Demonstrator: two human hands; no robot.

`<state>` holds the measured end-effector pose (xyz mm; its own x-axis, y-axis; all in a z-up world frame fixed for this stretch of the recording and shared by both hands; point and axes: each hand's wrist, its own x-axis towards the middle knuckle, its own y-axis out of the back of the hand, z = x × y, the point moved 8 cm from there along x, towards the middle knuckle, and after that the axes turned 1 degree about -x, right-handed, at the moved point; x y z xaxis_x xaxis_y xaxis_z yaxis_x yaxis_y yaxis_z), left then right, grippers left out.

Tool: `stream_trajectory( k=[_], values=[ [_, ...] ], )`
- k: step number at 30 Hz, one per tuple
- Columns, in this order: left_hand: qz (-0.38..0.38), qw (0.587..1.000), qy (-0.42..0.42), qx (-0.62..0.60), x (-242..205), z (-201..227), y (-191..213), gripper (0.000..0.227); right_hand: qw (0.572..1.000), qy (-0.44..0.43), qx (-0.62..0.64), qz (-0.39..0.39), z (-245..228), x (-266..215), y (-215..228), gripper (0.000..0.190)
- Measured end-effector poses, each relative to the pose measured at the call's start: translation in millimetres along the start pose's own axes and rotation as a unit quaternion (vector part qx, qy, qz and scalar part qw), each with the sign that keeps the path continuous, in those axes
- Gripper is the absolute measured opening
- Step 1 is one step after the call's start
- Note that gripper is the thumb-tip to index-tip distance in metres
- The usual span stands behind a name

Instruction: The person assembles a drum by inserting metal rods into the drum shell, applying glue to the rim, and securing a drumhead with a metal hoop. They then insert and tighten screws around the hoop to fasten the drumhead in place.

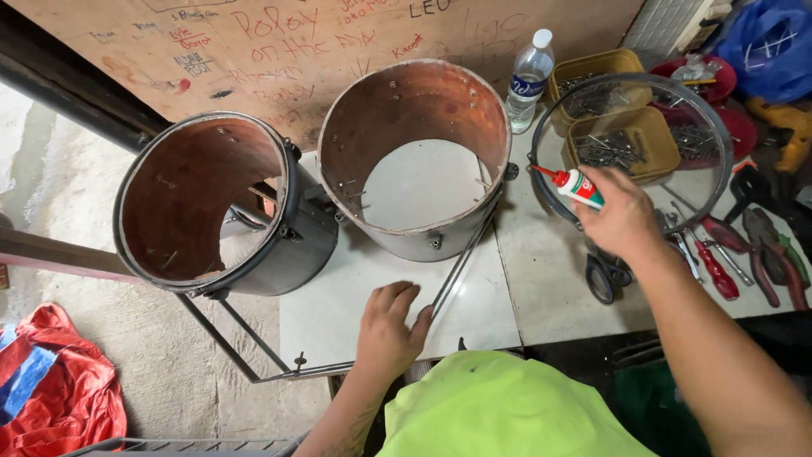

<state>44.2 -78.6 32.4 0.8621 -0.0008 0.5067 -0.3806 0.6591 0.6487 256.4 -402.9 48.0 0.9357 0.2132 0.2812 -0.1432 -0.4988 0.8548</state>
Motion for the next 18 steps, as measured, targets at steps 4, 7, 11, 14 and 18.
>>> stream_trajectory(
  k=[4, 7, 11, 14, 18],
  values=[
    [-0.033, 0.996, 0.051, 0.072, -23.2, -18.5, -2.7, 0.039, 0.996, 0.006, -0.036, -0.079, 13.9, 20.4, -12.6, 0.065],
    [-0.044, 0.996, 0.049, 0.067, -23.2, -17.1, -6.3, 0.037, 0.993, 0.062, -0.062, -0.074, 12.6, 27.2, -20.6, 0.062],
    [-0.051, 0.995, 0.062, 0.058, -22.2, -20.9, -10.1, 0.038, 0.989, 0.075, -0.099, -0.086, 24.9, 30.8, -33.4, 0.062],
    [-0.051, 0.995, 0.06, 0.058, -22.9, -21.1, -9.8, 0.038, 0.988, 0.087, -0.1, -0.079, 21.2, 30.5, -31.3, 0.062],
    [-0.053, 0.995, 0.06, 0.058, -21.5, -20.7, -10.5, 0.037, 0.99, 0.064, -0.088, -0.09, 17.9, 34.0, -28.2, 0.064]
  ],
)
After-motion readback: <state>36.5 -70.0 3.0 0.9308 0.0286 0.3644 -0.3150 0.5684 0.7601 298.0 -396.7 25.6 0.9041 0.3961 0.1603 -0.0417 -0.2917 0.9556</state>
